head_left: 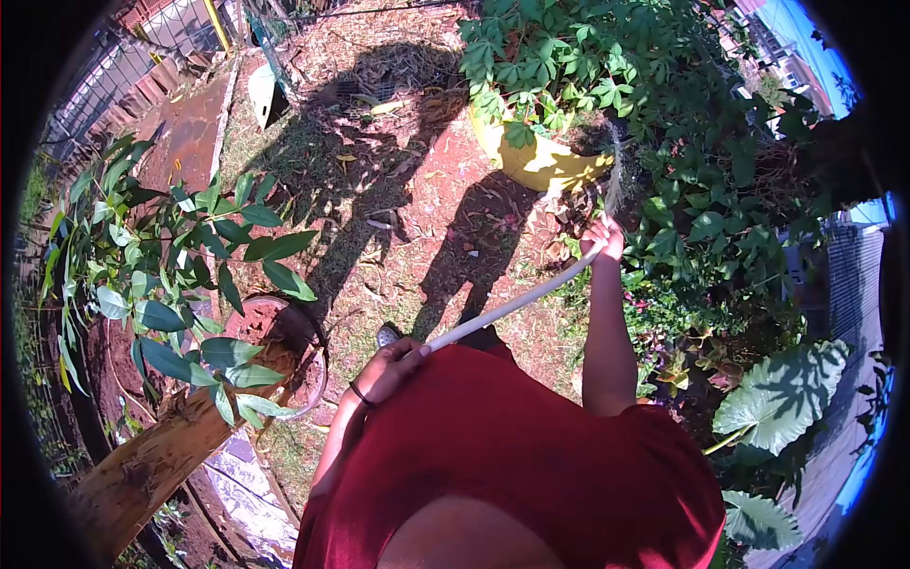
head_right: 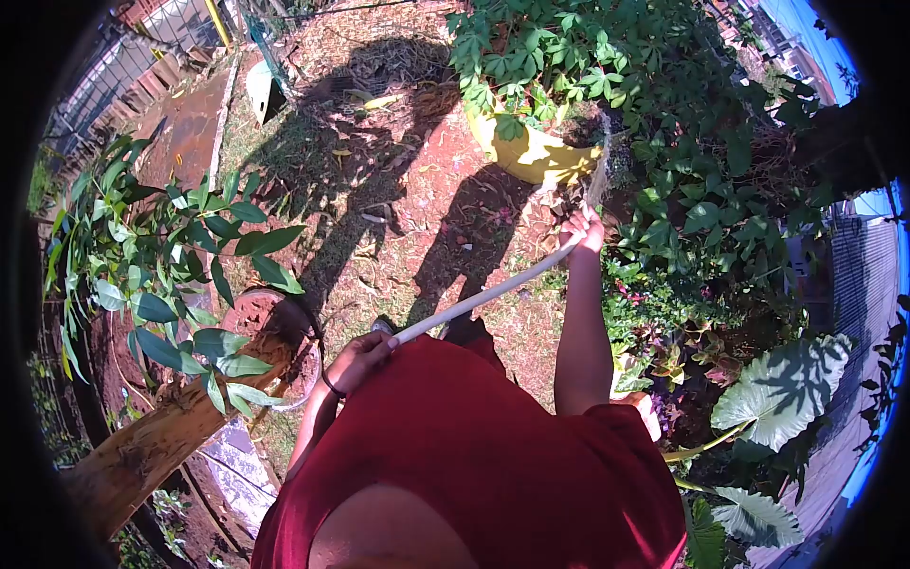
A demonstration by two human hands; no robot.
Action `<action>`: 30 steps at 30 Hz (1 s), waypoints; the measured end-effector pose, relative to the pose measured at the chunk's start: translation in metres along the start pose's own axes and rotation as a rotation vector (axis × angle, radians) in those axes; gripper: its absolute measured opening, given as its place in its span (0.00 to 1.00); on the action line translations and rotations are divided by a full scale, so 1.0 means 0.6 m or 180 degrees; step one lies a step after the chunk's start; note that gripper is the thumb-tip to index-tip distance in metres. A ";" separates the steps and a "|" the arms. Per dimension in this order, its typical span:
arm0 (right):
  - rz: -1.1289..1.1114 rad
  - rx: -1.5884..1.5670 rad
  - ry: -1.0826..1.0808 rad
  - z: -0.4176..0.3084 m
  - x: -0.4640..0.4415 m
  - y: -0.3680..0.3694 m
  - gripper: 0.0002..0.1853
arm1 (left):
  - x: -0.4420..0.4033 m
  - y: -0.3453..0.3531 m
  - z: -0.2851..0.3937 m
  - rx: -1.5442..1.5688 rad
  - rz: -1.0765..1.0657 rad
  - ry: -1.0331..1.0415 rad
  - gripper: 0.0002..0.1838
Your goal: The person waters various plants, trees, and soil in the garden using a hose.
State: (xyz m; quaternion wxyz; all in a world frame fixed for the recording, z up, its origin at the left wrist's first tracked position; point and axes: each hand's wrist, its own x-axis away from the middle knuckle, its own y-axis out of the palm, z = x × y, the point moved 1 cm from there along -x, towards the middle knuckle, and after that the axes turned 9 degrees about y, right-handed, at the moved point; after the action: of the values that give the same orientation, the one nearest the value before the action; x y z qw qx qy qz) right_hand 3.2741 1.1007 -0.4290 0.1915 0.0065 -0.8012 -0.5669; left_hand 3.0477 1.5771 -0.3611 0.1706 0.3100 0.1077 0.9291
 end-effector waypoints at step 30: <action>-0.0497 -0.0081 0.0313 -0.010 -0.004 -0.045 0.14 | -0.003 -0.003 -0.008 -0.0034 -0.0056 0.0157 0.13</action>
State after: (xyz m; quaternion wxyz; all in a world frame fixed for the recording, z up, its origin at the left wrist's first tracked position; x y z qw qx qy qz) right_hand 3.2729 1.0860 -0.4528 0.1860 0.0944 -0.7806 -0.5892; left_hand 3.0466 1.5777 -0.3666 0.1777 0.2851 0.1097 0.9355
